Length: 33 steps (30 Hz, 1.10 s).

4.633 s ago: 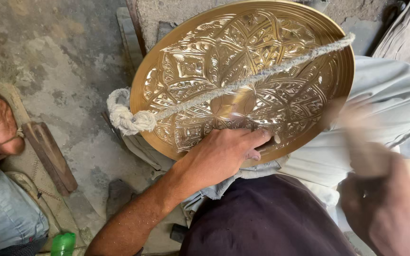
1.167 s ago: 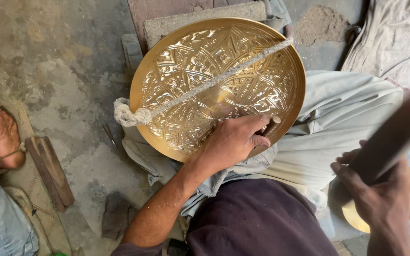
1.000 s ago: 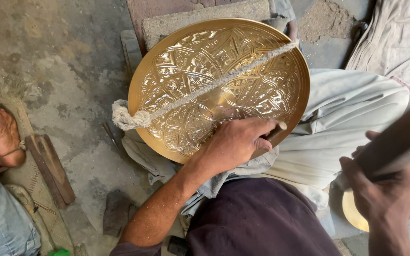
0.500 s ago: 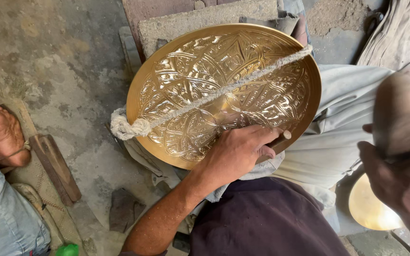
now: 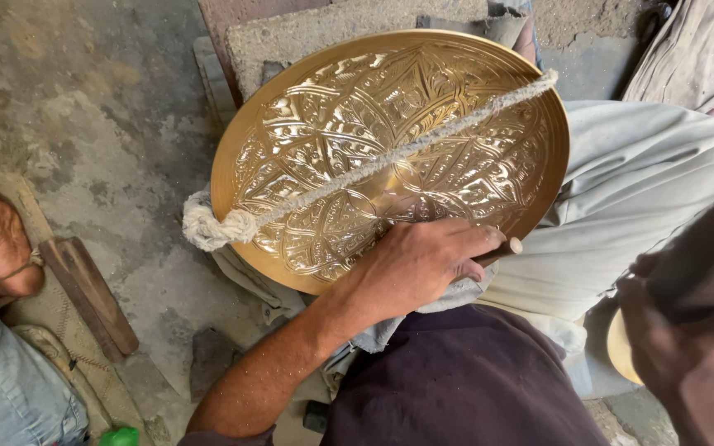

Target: The person sits on the floor with an embossed brass tray on their lap and hammers its engraved surface with a wooden mallet, holding a small punch against the metal with the other hand. They reposition the tray and punch repeatedly to work different areas of the decorative pattern.

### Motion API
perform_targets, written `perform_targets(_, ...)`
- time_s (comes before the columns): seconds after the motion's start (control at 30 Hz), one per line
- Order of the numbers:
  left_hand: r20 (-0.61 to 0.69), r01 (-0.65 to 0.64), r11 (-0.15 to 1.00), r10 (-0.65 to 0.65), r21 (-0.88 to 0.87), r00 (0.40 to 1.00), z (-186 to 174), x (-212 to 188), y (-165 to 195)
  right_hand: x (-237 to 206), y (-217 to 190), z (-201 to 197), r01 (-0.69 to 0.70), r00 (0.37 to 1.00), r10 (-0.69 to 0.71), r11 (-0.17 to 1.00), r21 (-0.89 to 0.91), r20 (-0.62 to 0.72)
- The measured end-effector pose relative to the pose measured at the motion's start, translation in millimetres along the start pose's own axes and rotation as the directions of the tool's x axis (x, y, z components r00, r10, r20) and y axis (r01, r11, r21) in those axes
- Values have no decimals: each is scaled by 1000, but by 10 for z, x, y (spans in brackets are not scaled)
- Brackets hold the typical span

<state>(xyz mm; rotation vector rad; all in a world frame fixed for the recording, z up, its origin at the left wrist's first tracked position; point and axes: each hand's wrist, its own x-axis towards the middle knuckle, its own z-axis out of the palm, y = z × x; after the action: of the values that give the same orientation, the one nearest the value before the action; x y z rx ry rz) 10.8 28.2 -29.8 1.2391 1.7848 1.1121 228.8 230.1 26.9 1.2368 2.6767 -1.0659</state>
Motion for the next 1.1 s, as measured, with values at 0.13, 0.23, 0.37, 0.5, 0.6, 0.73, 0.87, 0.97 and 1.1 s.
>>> perform_targets(0.13,123,15,999,-12,-31,992,21,44,-52,-94,-34,18,132,987,-144,978,-160,-66)
perform_targets(0.23,122,-33,997,42,-71,992,47,43,-67,-131,-18,31,297,948,-317,878,-375,9)
perform_targets(0.37,136,-50,998,56,-47,989,83,45,-81,-191,85,61,339,913,-406,807,-484,-36)
perform_targets(0.5,104,11,997,-3,-73,995,52,-38,-85,-275,354,40,480,824,-555,580,-658,112)
perform_targets(0.6,-34,-1,1000,0,-28,999,21,-98,-84,-323,659,46,273,939,-343,726,-631,11)
perform_targets(0.73,-59,-25,998,22,-61,998,37,-66,-75,-357,1015,89,263,956,-285,937,-228,-71)
perform_targets(0.87,-26,-20,1000,19,-18,999,27,-38,-45,-391,1074,29,272,960,-273,962,-17,-61)
perform_targets(0.97,23,-1,1000,1,10,1000,18,-16,0,-312,904,-41,285,958,-287,954,-96,-11)
perform_targets(1.1,83,37,998,-41,49,996,28,-16,59,-37,489,-81,343,934,-355,878,-333,24)
